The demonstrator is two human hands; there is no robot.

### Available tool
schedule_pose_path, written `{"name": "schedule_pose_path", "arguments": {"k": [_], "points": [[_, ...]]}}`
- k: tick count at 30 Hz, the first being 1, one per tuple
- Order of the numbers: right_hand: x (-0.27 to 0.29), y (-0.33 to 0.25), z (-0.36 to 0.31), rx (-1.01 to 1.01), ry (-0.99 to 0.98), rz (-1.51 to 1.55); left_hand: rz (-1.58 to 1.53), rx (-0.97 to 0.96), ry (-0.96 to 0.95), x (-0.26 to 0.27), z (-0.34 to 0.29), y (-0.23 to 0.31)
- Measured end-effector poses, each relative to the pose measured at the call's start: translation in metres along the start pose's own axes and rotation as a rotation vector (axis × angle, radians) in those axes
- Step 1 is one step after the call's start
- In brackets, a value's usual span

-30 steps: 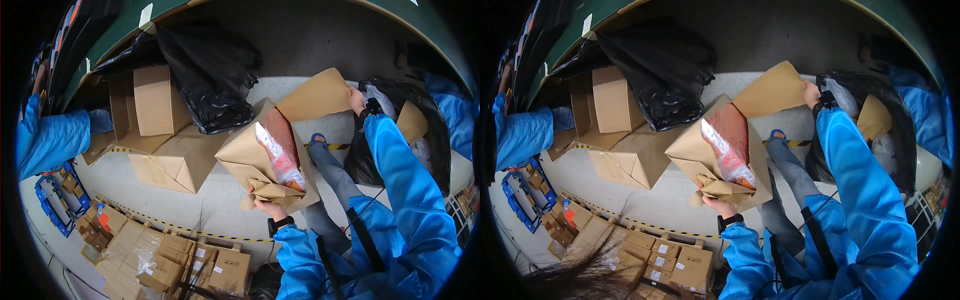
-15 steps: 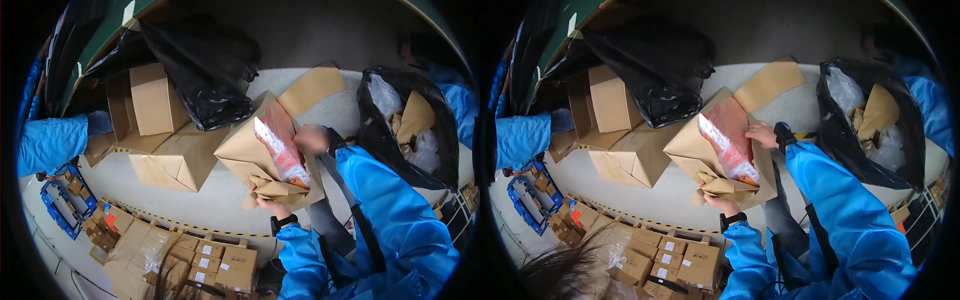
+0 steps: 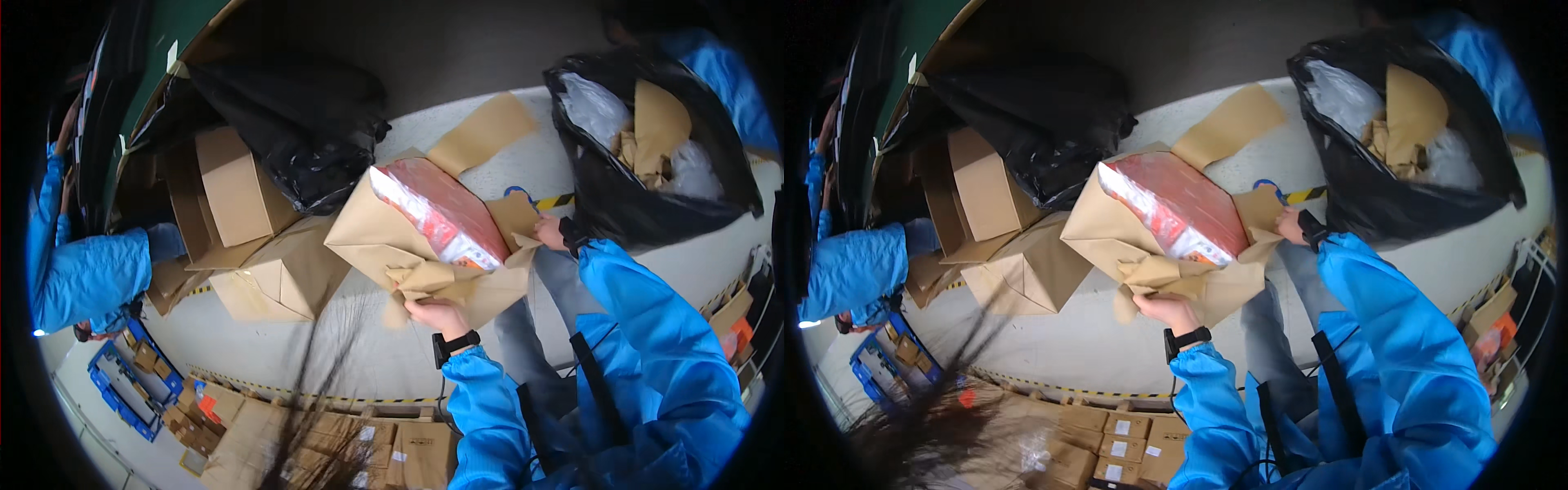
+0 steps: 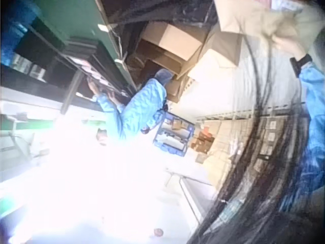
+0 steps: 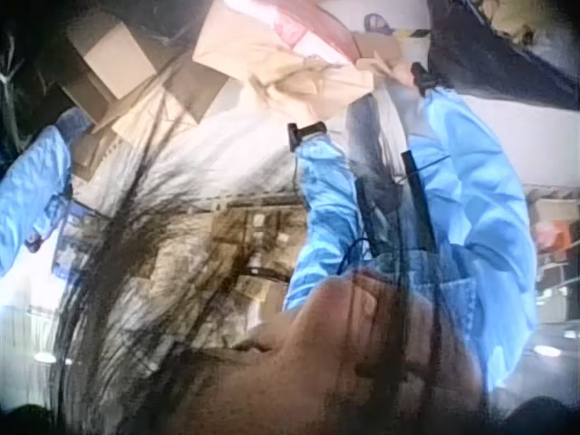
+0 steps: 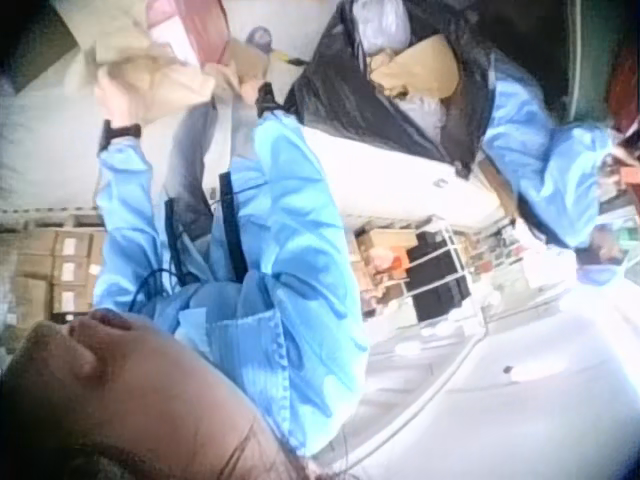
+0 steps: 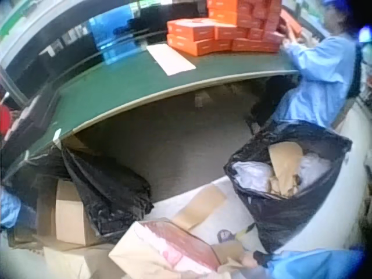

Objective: Labeling and packaging electronic device boxes on a production line.

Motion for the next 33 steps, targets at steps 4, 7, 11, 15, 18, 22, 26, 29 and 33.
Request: {"name": "schedule_pose_path", "arguments": {"k": [4, 7, 11, 15, 18, 22, 26, 29, 33], "points": [[-0.033, -0.058, -0.064, -0.215, -0.115, 0.121, 0.339, -0.16, -0.045, 0.015, -0.019, 0.011], [-0.048, -0.116, -0.081, -0.208, 0.052, 0.225, 0.729, -0.642, -0.316, 0.048, -0.041, 0.017], [-0.086, -0.179, -0.125, -0.115, 0.415, 0.318, 0.905, -0.346, -0.462, 0.133, -0.104, -0.043], [-0.077, -0.226, -0.091, -0.314, -0.036, 0.349, 0.992, -0.035, -0.616, 0.198, -0.134, -0.105], [-0.067, -0.259, -0.081, -0.288, 0.38, 0.402, 1.136, -0.213, -0.703, 0.177, -0.144, -0.118], [-0.052, -0.286, -0.062, -0.376, 0.271, 0.377, 1.138, -0.252, -0.598, 0.169, -0.116, -0.117], [-0.028, -0.267, -0.071, -0.522, 0.149, 0.345, 1.192, -0.358, -0.684, 0.189, -0.091, -0.101], [0.043, -0.251, -0.052, -0.623, 0.293, 0.33, 1.276, -0.345, -0.688, 0.238, -0.044, -0.08], [0.141, -0.236, -0.007, -0.591, 0.625, 0.151, 0.952, -0.099, -0.601, 0.283, 0.004, -0.071]]}}
Point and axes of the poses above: each hand's wrist, its own z-axis towards the middle knuckle, its own x-axis out of the back of the hand, y = z × x, the point moved 8 cm from there along z, towards the middle knuckle, and after that the axes turned 7 degrees about y, right-handed, at the moved point
